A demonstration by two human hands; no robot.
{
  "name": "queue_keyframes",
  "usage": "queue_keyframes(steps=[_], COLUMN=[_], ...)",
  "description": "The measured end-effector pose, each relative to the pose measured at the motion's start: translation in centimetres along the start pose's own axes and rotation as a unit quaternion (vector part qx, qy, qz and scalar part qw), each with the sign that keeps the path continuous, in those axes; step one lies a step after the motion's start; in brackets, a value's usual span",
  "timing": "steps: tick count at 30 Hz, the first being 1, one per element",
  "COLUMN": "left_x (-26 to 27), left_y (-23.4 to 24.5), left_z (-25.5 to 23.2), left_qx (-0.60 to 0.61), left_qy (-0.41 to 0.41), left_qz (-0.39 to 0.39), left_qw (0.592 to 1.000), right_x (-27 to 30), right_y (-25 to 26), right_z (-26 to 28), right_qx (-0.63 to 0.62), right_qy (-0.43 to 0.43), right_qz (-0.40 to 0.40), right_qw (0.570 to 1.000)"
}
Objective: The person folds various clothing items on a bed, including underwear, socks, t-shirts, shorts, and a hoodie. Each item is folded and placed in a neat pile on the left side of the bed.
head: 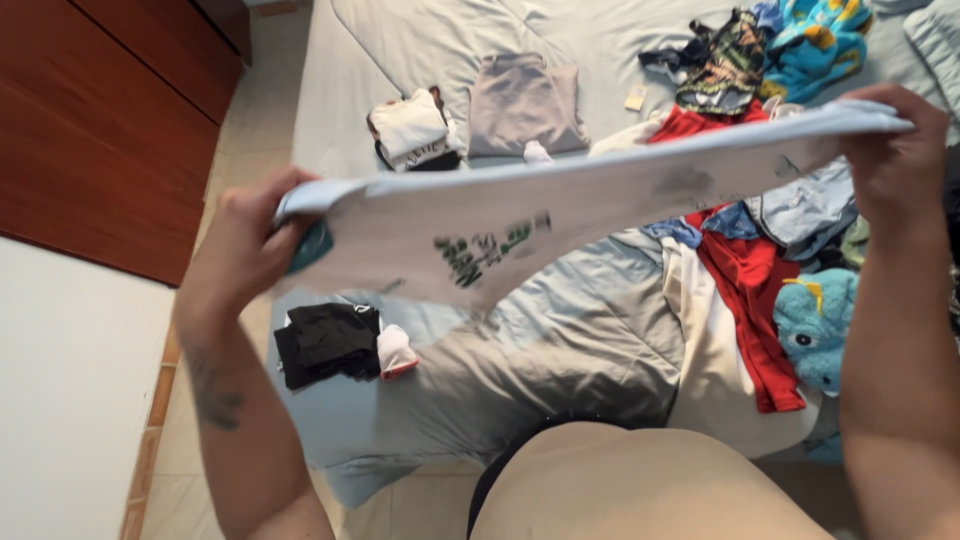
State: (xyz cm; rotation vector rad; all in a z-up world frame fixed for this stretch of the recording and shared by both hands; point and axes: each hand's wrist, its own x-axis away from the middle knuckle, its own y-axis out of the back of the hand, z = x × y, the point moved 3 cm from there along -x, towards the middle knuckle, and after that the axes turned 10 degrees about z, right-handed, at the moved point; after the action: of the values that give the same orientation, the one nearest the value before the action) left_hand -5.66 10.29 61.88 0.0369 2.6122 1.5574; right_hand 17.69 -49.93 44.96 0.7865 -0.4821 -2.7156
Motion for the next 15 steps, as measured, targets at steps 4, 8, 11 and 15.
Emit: queue_keyframes(steps=[4, 8, 11, 15], left_x=[2.5, 0.7, -3.9, -10.7], left_y=[0.6, -0.8, -5.6, -18.8], left_z=[-2.4, -1.0, 3.4, 13.4], left_qx=[0.008, 0.023, 0.054, 0.061], left_qy=[0.086, 0.061, 0.076, 0.115], left_qz=[0.086, 0.157, 0.193, 0.211], left_qw=[0.993, 0.985, 0.977, 0.969], right_x=[3.4, 5.5, 5.9, 6.0], right_y=[-0.2, -0.3, -1.9, -7.3], right_z=[1.8, -1.0, -6.9, -13.6], right_qx=[-0.031, -0.018, -0.078, 0.009], right_qy=[-0.018, -0.079, -0.183, -0.242], right_qz=[0.024, 0.009, -0.009, 0.104], right_qw=[0.999, 0.997, 0.980, 0.965])
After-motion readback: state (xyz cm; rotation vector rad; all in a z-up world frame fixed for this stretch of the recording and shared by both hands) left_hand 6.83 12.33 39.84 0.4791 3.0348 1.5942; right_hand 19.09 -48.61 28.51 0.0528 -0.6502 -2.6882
